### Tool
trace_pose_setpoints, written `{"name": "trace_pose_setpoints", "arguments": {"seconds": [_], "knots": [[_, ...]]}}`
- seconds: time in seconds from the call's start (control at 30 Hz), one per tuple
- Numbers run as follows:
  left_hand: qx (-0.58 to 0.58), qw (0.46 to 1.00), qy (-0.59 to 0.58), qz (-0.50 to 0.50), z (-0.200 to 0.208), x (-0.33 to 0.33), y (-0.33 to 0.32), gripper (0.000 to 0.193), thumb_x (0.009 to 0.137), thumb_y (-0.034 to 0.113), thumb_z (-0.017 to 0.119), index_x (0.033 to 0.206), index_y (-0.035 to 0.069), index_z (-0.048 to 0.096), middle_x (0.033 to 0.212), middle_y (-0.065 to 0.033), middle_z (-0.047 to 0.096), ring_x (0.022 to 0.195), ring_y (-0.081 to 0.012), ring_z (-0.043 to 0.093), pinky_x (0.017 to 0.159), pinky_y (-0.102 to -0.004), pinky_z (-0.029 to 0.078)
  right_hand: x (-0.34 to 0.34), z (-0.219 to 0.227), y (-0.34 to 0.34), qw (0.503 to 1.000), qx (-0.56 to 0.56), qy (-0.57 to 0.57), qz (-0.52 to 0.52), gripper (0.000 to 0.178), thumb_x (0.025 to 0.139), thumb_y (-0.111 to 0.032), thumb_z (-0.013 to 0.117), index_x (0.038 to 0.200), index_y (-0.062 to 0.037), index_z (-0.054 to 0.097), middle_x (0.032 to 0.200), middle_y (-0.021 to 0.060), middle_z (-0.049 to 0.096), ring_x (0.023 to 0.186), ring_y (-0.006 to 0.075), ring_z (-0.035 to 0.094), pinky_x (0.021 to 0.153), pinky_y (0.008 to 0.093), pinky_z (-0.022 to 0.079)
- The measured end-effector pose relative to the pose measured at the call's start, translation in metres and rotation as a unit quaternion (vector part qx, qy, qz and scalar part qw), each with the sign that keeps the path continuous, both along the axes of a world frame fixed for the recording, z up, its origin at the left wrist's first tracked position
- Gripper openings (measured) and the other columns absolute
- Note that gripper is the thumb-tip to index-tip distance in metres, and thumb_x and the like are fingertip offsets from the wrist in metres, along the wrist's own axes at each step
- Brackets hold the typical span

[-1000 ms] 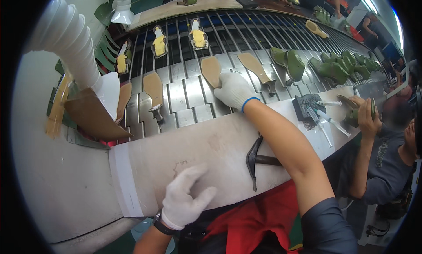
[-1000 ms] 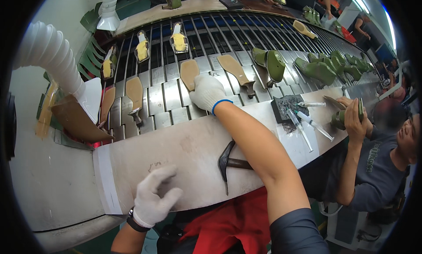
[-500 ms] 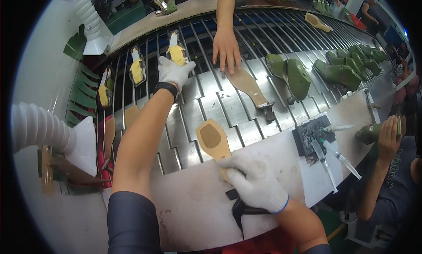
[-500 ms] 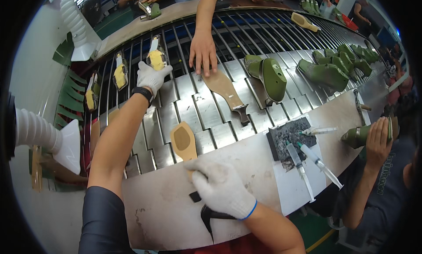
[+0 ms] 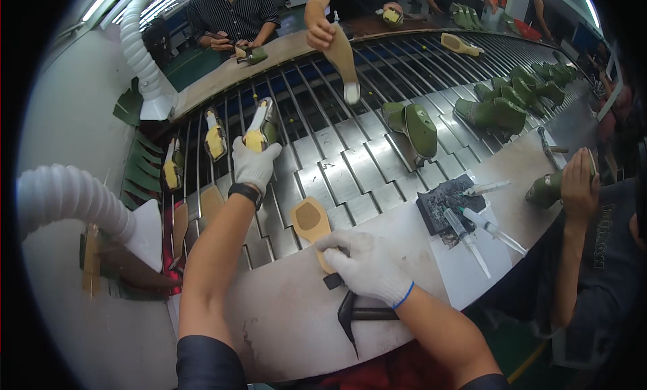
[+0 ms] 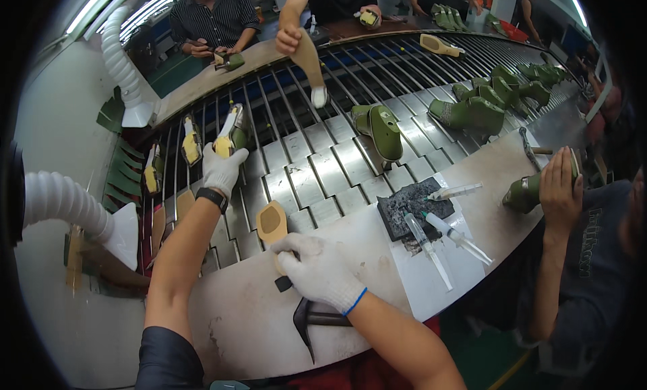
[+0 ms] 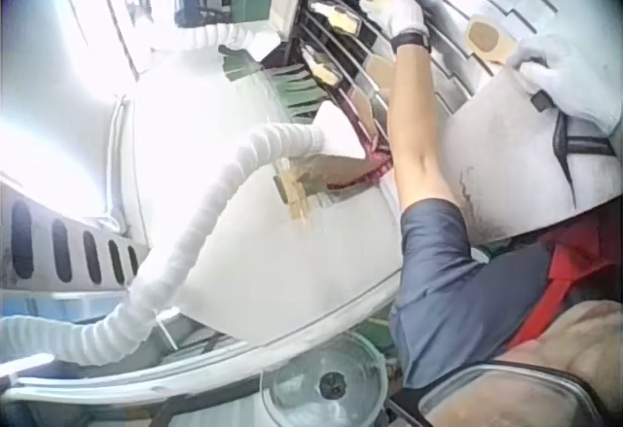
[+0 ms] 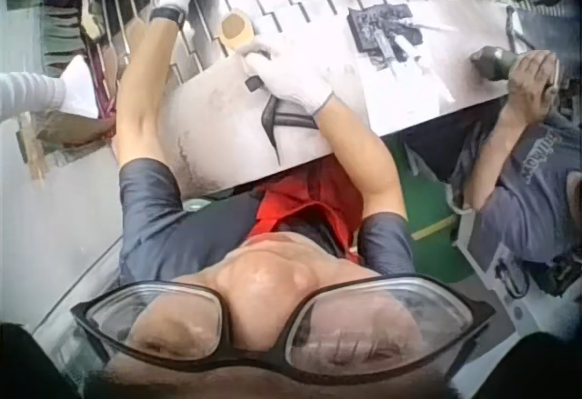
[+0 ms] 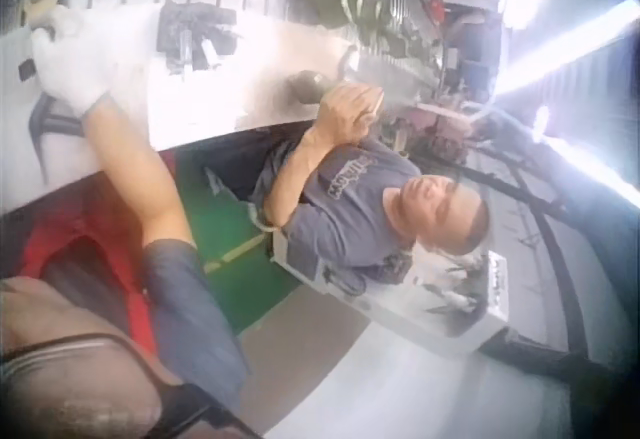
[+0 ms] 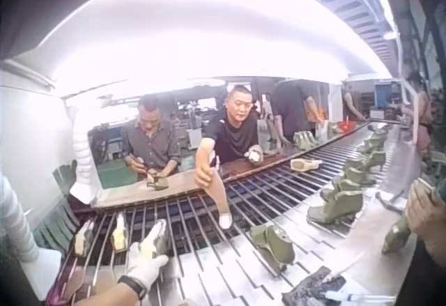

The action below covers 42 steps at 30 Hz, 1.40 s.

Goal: The person assembles high-heeled shoes on an assembly line by taking shoe lasts and outsoles from a conveyor, pressing the outsoles onto the shoes by hand, and tapping the edges and heels with a hammer.

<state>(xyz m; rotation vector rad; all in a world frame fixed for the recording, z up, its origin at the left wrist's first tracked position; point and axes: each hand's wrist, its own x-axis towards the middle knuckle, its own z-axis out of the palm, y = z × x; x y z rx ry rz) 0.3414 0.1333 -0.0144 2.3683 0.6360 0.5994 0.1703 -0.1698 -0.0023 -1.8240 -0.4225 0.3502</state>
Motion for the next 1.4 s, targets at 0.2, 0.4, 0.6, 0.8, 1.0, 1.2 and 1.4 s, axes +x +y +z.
{"name": "trace_pose_setpoints", "arguments": {"seconds": [0.2,0.4,0.6,0.8,1.0,1.2,1.4], "knots": [[-0.008,0.989,-0.102,-0.111,0.041,-0.211,-0.025,0.102,0.08,0.03,0.092,0.16,-0.008,0.043,0.144,-0.0222,0.063,0.133,-0.0314,0.063,0.116,-0.0404,0.048,-0.02,-0.009,-0.001,0.949,0.264,0.138,-0.105,0.031,0.103,-0.011,0.062,0.126,0.0049,0.076,0.109,0.0166,0.081,0.101,0.024,0.078,0.09,0.0353,0.062],[0.105,0.987,-0.109,-0.046,0.027,-0.382,-0.026,0.104,0.076,0.016,0.092,0.163,-0.005,0.039,0.151,-0.0285,0.054,0.138,-0.0429,0.056,0.121,-0.0478,0.044,-0.148,-0.021,0.076,0.88,0.412,0.188,-0.144,0.034,0.106,-0.002,0.057,0.137,0.0074,0.065,0.111,0.0167,0.077,0.1,0.0266,0.079,0.09,0.0365,0.065],[0.221,0.965,-0.073,-0.118,0.017,-0.48,-0.039,0.108,0.075,0.014,0.097,0.164,-0.004,0.039,0.149,-0.0305,0.054,0.134,-0.0496,0.057,0.114,-0.0544,0.049,-0.135,-0.023,0.007,0.984,0.053,-0.156,-0.073,0.033,0.101,-0.008,0.063,0.132,0.0007,0.069,0.122,0.0262,0.076,0.115,0.0411,0.075,0.101,0.0474,0.059],[0.242,0.951,-0.141,-0.132,-0.015,-0.501,-0.058,0.085,0.092,0.028,0.088,0.159,-0.005,0.047,0.146,-0.0293,0.058,0.129,-0.0492,0.059,0.111,-0.0572,0.05,-0.124,0.005,-0.01,0.905,-0.117,-0.368,-0.178,0.035,0.1,-0.012,0.069,0.131,0.0018,0.07,0.134,0.028,0.071,0.125,0.0437,0.071,0.108,0.0471,0.058],[0.26,0.95,-0.136,-0.105,-0.008,-0.492,-0.053,0.078,0.098,0.031,0.084,0.157,-0.006,0.048,0.144,-0.0294,0.058,0.124,-0.0483,0.061,0.107,-0.056,0.051,-0.12,0.005,0.038,0.968,0.168,0.188,-0.021,0.034,0.112,-0.034,0.066,0.115,-0.001,0.076,0.096,0.0079,0.076,0.08,0.0134,0.071,0.073,0.0262,0.057],[0.251,0.946,-0.17,-0.109,-0.005,-0.48,-0.056,0.075,0.094,0.026,0.086,0.153,-0.006,0.053,0.141,-0.029,0.061,0.124,-0.0475,0.061,0.106,-0.0554,0.053,-0.123,0.01,0.045,0.979,0.155,0.117,-0.067,0.046,0.113,-0.037,0.068,0.079,-0.0057,0.068,0.07,-0.002,0.062,0.064,0.0038,0.055,0.057,0.0251,0.043],[0.23,0.958,-0.14,-0.101,-0.011,-0.507,-0.051,0.075,0.091,0.016,0.081,0.157,-0.005,0.051,0.145,-0.0287,0.059,0.128,-0.0472,0.06,0.111,-0.0543,0.05,-0.129,0.005,0.054,0.999,0.025,0.022,-0.031,0.043,0.108,-0.038,0.071,0.083,-0.004,0.07,0.071,0.0031,0.062,0.068,0.0098,0.056,0.066,0.0317,0.048]]}}
